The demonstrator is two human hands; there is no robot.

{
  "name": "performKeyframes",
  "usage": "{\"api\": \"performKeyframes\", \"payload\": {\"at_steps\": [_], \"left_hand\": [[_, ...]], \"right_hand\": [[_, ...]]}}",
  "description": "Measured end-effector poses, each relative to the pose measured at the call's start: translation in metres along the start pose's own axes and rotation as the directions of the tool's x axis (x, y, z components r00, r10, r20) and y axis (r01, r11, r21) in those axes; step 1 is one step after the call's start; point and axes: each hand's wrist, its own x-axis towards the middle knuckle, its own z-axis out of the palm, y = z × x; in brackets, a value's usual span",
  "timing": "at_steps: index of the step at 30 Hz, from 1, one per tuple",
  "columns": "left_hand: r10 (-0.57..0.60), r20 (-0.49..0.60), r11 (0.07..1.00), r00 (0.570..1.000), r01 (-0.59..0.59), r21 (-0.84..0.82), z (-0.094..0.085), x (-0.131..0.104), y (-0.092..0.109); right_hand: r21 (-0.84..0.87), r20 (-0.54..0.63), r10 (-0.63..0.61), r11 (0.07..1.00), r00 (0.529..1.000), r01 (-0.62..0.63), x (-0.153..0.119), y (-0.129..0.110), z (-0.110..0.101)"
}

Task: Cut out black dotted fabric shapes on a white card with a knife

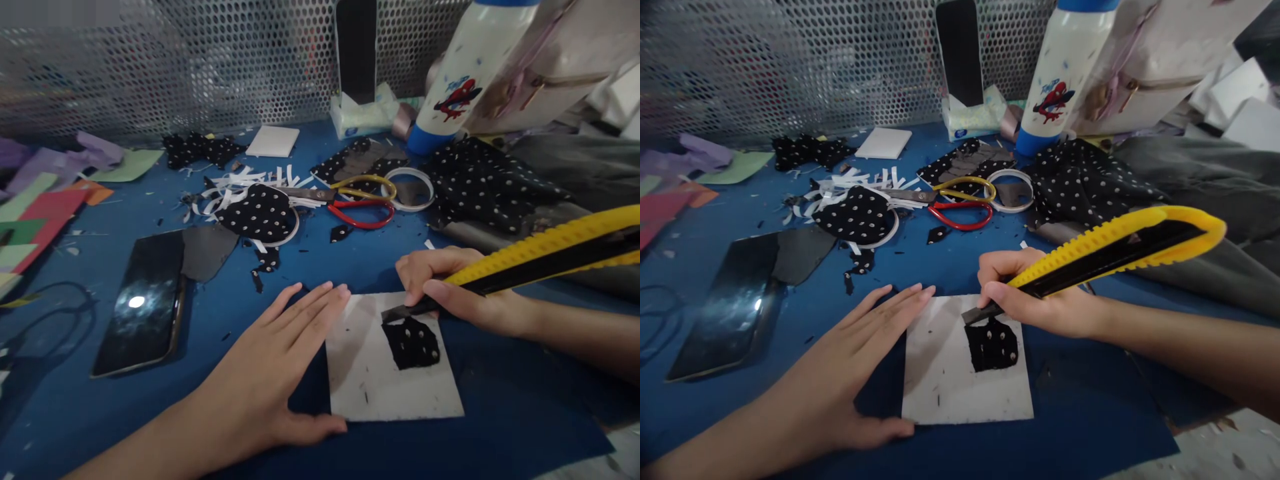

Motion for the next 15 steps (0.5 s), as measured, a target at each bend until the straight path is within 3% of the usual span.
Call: {"api": "performKeyframes", "payload": {"at_steps": [5,11,15], "left_hand": [[-0.014,0.013,0.999,1.0,0.015,-0.039,-0.001,0.001,0.001],[-0.025,-0.014,0.997,1.0,0.024,-0.071,0.0,0.001,0.002],[-0.025,-0.008,0.998,1.0,0.025,-0.058,0.001,0.001,0.002]], "right_hand": [[-0.036,0.022,-0.068,0.997,0.997,0.068,0.002,-0.003,0.001],[-0.16,0.125,-0.234,0.954,0.964,0.253,0.008,-0.012,0.006],[-0.114,0.093,-0.175,0.976,0.98,0.185,0.007,-0.011,0.005]]}}
